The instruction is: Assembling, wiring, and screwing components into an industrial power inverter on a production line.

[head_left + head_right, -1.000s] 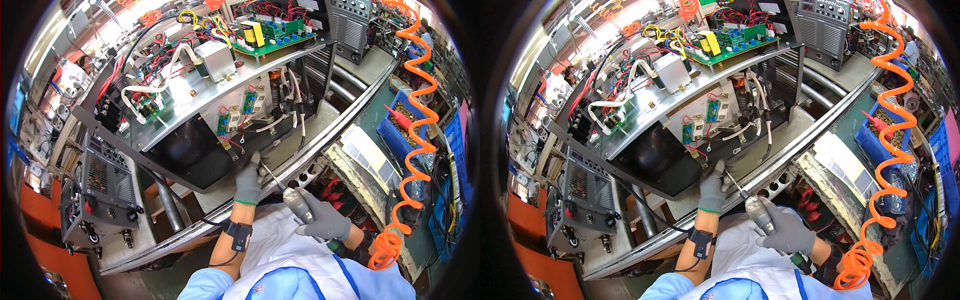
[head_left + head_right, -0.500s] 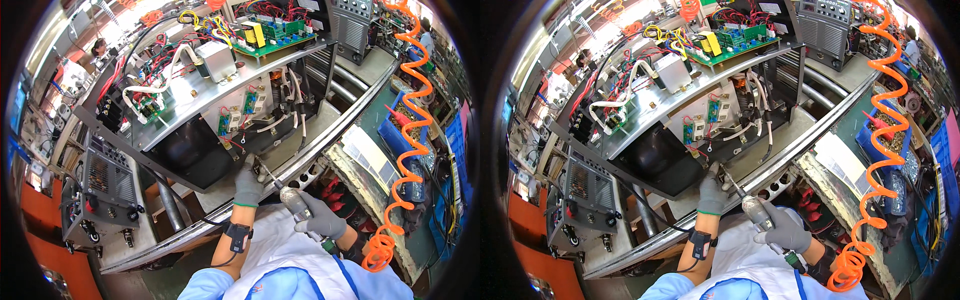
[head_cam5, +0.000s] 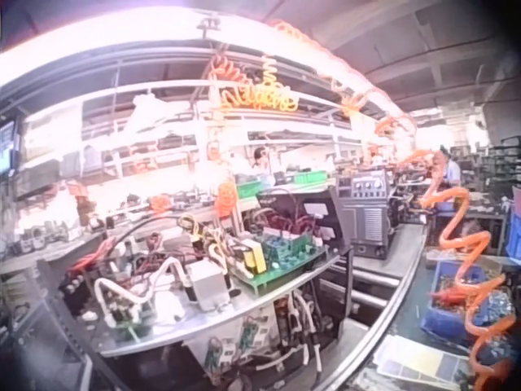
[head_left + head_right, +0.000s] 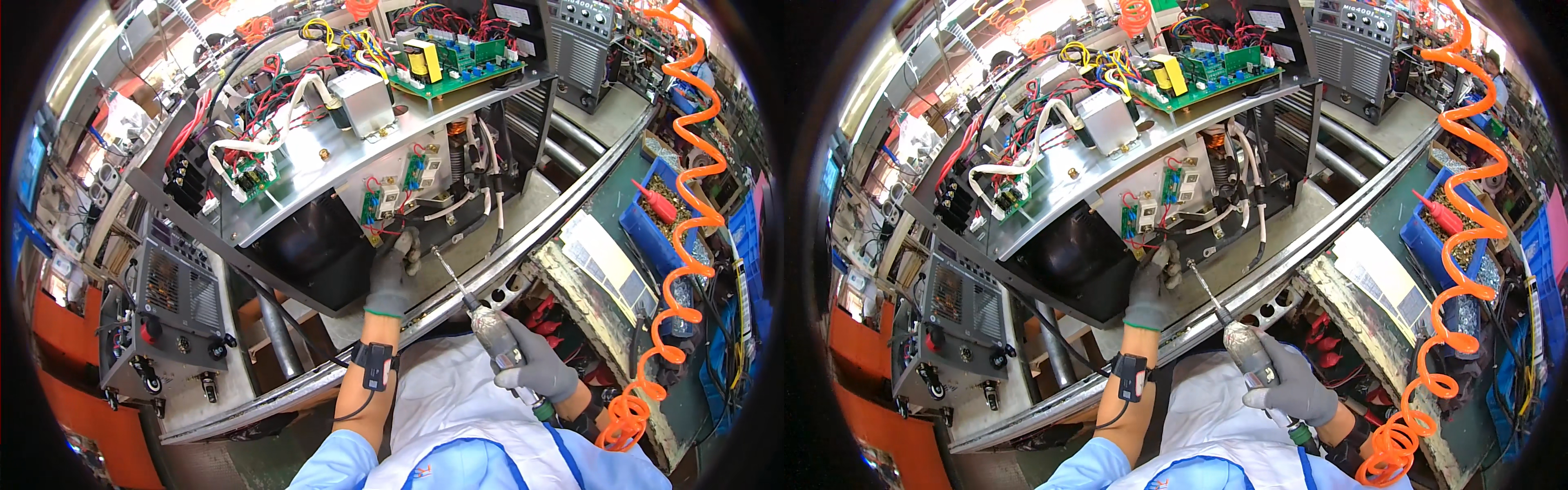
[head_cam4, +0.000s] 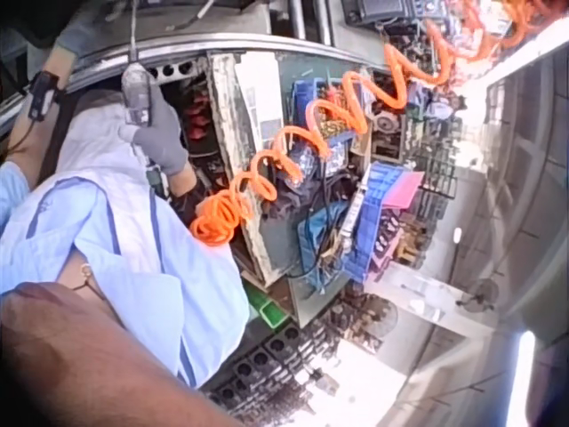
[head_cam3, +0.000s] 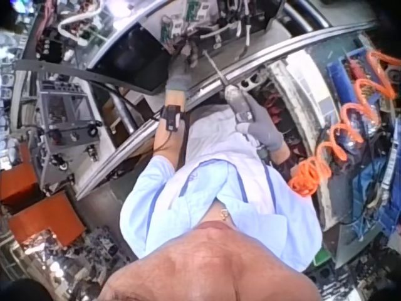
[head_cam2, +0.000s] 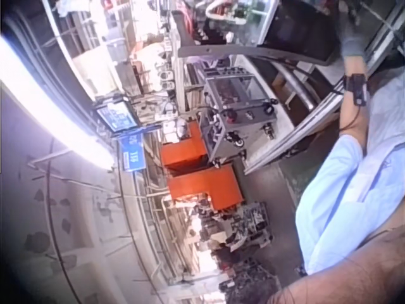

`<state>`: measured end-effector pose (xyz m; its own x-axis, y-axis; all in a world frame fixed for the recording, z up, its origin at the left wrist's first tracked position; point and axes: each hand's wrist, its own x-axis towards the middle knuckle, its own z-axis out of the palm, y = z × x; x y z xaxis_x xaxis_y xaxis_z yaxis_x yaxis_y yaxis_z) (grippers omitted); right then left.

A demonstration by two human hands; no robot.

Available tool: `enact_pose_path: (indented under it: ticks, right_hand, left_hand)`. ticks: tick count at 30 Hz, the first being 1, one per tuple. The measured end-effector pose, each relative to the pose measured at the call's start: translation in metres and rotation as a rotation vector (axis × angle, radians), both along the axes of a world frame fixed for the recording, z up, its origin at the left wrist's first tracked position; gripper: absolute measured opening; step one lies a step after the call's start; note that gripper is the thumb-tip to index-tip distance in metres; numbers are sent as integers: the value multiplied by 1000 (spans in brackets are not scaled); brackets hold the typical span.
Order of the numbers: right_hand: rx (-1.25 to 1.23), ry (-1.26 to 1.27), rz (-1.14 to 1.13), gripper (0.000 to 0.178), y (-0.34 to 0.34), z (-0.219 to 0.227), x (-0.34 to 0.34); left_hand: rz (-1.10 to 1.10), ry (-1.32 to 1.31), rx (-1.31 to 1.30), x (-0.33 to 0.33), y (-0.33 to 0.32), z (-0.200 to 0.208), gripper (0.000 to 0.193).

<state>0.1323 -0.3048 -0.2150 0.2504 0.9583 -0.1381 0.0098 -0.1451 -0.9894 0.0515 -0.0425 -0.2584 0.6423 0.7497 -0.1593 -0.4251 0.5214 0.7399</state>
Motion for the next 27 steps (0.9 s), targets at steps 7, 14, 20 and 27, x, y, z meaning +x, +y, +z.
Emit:
enact_pose_path:
  ticks: [7,14,20,27]
  right_hand:
    - [-88,-77,92,96,10,5,0]
    - [-27,-225,42,95,18,-5,-5]
    - [-38,-173,-12,93,25,0,-11]
    - [-53,-57,-13,92,35,15,-17]
  left_hand:
    - [-104,-45,-89,0,10,1,14]
    - [-20,60,-178,4,3,4,14]
    - [61,116,-212,8,-3,5,13]
    - [59,90,-153,4,0,1,12]
